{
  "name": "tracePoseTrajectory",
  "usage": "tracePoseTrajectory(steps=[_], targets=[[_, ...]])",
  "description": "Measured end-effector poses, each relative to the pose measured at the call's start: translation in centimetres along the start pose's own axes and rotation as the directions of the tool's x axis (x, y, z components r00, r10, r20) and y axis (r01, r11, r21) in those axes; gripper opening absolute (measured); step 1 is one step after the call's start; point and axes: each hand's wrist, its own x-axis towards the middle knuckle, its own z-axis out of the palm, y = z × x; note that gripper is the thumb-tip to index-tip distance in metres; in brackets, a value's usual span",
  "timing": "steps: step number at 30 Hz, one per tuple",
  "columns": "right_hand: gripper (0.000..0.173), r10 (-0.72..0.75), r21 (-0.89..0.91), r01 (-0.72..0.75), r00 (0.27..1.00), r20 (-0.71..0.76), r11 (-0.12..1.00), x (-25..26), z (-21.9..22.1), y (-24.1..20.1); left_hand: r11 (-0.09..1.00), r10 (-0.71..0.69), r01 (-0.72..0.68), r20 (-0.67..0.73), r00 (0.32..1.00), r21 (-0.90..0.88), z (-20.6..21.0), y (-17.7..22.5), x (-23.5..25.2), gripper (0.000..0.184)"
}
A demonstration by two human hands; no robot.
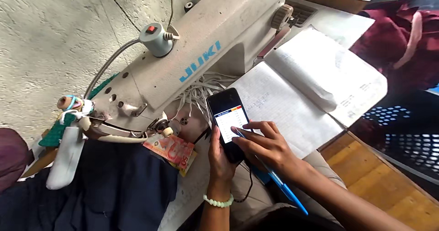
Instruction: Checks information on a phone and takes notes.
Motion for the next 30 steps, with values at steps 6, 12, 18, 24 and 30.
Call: tracePoseTrajectory(steps=[6,12,18,24,30], targets=[[0.021,0.001,0.005,-0.001,1.0,0.004,1.0,0.1,0.1,-0.1,1.0,0.006,-0.006,-0.022,1.0,0.006,0.3,0.1,0.0,0.044],[0.019,0.011,0.042,-0.011,1.0,-0.013,0.999,0.3,0.0,-0.2,1.0,0.003,-0.003,0.0,1.0,0.008,0.2,0.1,-0.1,0.043],[0.019,0.077,-0.067,-0.081,0.995,-0.066,0.994,-0.4,-0.8,0.6,1.0,-0.002,0.002,0.0,1.0,0.01,0.1,0.1,0.1,0.047],[0.019,0.041,-0.029,-0.042,0.998,-0.039,0.999,-0.3,0.4,-0.3,1.0,0.002,-0.002,0.001,1.0,0.007,0.0,0.0,0.1,0.047],[0.019,0.032,-0.002,-0.032,0.999,-0.026,0.999,0.0,0.6,-0.6,1.0,-0.007,0.007,-0.009,1.0,-0.002,0.3,0.1,0.0,0.046]])
